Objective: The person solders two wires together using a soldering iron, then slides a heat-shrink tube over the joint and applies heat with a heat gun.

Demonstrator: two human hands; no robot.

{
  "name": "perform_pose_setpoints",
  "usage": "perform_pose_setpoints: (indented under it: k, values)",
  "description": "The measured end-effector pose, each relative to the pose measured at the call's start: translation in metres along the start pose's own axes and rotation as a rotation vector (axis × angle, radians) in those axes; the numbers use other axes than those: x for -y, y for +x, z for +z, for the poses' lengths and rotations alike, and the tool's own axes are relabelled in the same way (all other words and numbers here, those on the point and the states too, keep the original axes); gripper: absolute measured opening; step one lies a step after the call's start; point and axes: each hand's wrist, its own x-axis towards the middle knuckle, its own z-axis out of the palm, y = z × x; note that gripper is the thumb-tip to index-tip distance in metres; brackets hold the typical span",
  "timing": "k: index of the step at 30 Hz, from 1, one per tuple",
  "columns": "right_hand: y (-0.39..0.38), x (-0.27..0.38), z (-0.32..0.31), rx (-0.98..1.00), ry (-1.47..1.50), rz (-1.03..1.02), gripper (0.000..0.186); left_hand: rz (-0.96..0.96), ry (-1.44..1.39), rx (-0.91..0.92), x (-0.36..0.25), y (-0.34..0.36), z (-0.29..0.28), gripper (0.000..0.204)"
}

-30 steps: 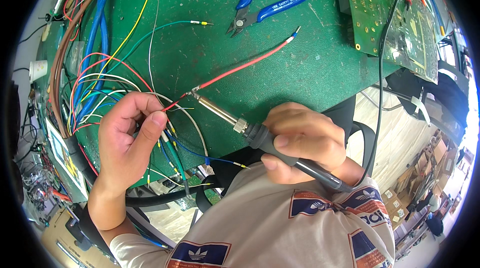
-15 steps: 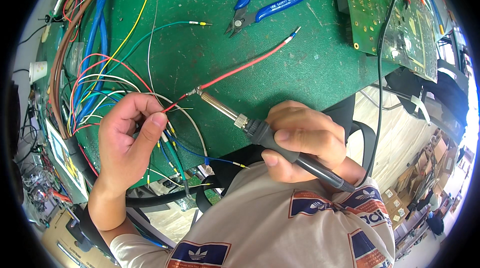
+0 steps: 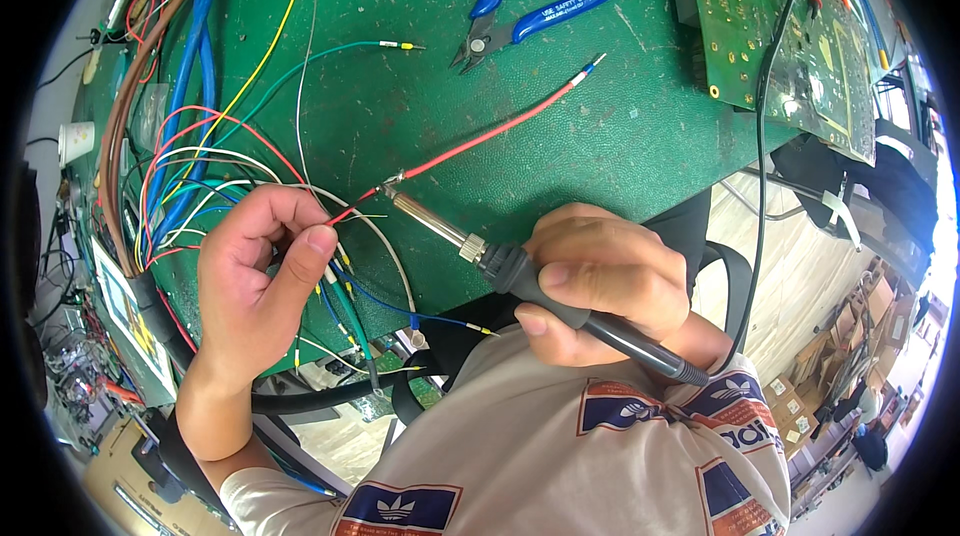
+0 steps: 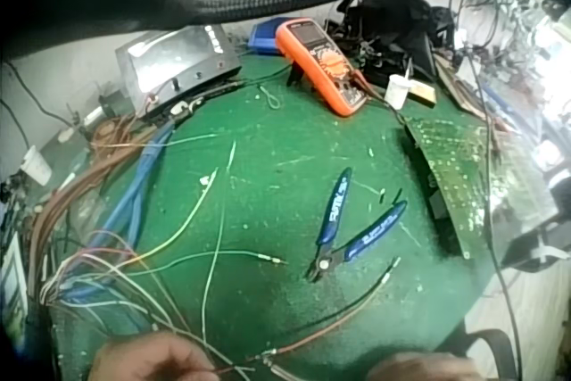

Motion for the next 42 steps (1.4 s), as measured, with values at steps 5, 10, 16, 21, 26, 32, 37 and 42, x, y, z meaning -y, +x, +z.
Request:
perform_pose_setpoints:
  k: [5,10,16,21,26,32,37,42]
  values:
    - [0.0026,0.0014,-0.0013,0.023,-0.005,0.006,0.040,-0.002,0.007,0.007,-0.0007,-0.0002,-0.0010,0.009]
    - [-0.0046,-0.0004,0.0019,-0.061,0.048,0.001,0.039,-0.008,0.002,0.000,-0.0006,0.0001,0.0000,0.009]
    - [-0.0034,0.0002,0.0019,-0.046,0.043,0.016,0.038,-0.002,0.013,0.002,-0.0008,-0.0004,-0.0013,0.009]
    - [-0.0016,0.0007,0.0013,-0.016,0.027,0.016,0.039,-0.010,0.015,0.002,-0.0009,-0.0009,-0.0015,0.009]
    - [0.0011,0.0011,0.0013,-0.001,0.008,0.017,0.039,-0.012,0.012,0.003,-0.0007,-0.0007,-0.0017,0.009]
    - [0.0013,0.0000,0.0020,-0.006,0.000,0.002,0.039,-0.010,0.011,-0.003,0.0002,-0.0010,-0.0018,0.009]
    - [0.0027,0.0000,0.0025,0.000,-0.004,0.001,0.040,-0.002,0.003,-0.013,0.0014,-0.0020,-0.0020,0.009]
    - [0.0029,0.0015,0.0023,0.005,-0.022,0.005,0.040,-0.023,0.005,-0.006,0.0003,-0.0014,-0.0020,0.008]
